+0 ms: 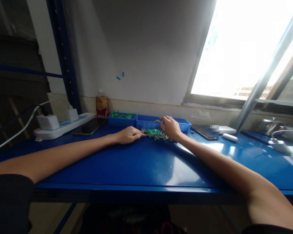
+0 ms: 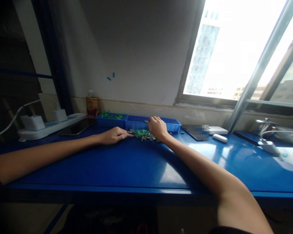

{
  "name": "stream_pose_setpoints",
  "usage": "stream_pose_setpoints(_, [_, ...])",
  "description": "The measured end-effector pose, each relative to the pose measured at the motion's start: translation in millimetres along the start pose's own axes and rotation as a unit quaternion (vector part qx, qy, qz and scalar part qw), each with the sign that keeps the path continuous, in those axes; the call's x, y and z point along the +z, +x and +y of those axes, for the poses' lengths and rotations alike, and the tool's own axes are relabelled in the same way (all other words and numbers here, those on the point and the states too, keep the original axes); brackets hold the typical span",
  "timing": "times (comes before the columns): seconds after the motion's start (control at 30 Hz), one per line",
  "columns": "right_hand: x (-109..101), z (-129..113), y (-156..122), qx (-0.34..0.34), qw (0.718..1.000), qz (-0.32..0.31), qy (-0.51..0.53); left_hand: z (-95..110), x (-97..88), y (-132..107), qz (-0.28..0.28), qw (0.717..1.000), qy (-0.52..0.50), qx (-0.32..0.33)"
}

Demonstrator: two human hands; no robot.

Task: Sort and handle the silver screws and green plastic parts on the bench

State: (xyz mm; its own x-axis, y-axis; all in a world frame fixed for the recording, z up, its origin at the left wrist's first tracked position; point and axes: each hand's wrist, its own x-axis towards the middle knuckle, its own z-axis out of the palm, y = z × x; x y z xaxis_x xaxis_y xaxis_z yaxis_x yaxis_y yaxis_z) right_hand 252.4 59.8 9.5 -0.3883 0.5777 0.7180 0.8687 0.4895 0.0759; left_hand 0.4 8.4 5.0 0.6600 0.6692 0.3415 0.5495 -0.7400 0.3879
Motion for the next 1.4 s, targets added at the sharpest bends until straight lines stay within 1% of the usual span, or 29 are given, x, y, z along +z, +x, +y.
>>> stream_pose_setpoints(0.1, [0.4, 2.4, 1.7, 0.002, 1.0, -0.001, 0.0, 0.0, -0.5, -0.7, -0.033, 0.999, 0.028, 0.0])
stream_pose_setpoints(0.27, [0.5, 3.8, 4.3, 0.011, 1.0, -0.017, 0.008, 0.2, -1.2, -0.7, -0.041, 0.999, 0.006, 0.017])
stream_pose_setpoints(0.43, [0.5, 3.1, 2.5, -0.015, 0.999, -0.021, 0.042, 6.5, -4.4, -1.9, -0.057, 0.998, 0.014, -0.012])
stream_pose_setpoints(0.53, [-0.3, -1.1, -0.6, -0.017, 0.999, -0.016, 0.048, 10.2, -6.2, -2.5, -0.057, 0.998, 0.005, -0.019])
stream_pose_setpoints(0.67, [-0.9, -7.9, -3.5, -0.02, 0.999, -0.01, 0.039, 11.2, -6.2, -2.0, -0.028, 0.999, -0.011, -0.024])
stream_pose_setpoints(0.83, [0.2, -13.4, -4.6, -0.041, 0.998, 0.011, 0.04, 10.9, -5.3, -1.8, 0.019, 1.0, 0.021, 0.004])
stream_pose_setpoints(0.93, [2.1, -16.8, -6.1, -0.053, 0.998, 0.009, 0.045, 9.9, -5.2, -2.8, 0.065, 0.997, 0.044, -0.022])
stream_pose_setpoints(1.03, [2.1, -19.5, -9.5, -0.073, 0.996, 0.003, 0.052, 6.2, -4.5, -2.9, 0.104, 0.99, 0.069, -0.062])
stream_pose_setpoints(1.13, [-2.8, -20.6, -14.9, -0.101, 0.994, 0.006, 0.049, 0.3, -2.3, -0.8, 0.116, 0.982, 0.109, -0.106])
stream_pose_setpoints(1.2, [-8.5, -21.9, -19.1, -0.133, 0.99, 0.01, 0.037, -3.1, 0.2, 1.1, 0.109, 0.977, 0.133, -0.129])
stream_pose_setpoints(1.33, [-19.0, -29.9, -25.7, -0.2, 0.979, 0.011, 0.025, -4.4, 5.2, 3.1, 0.074, 0.971, 0.187, -0.126])
stream_pose_setpoints(1.4, [-21.4, -35.2, -27.1, -0.232, 0.972, -0.002, 0.034, -2.8, 6.4, 2.8, 0.066, 0.967, 0.206, -0.134])
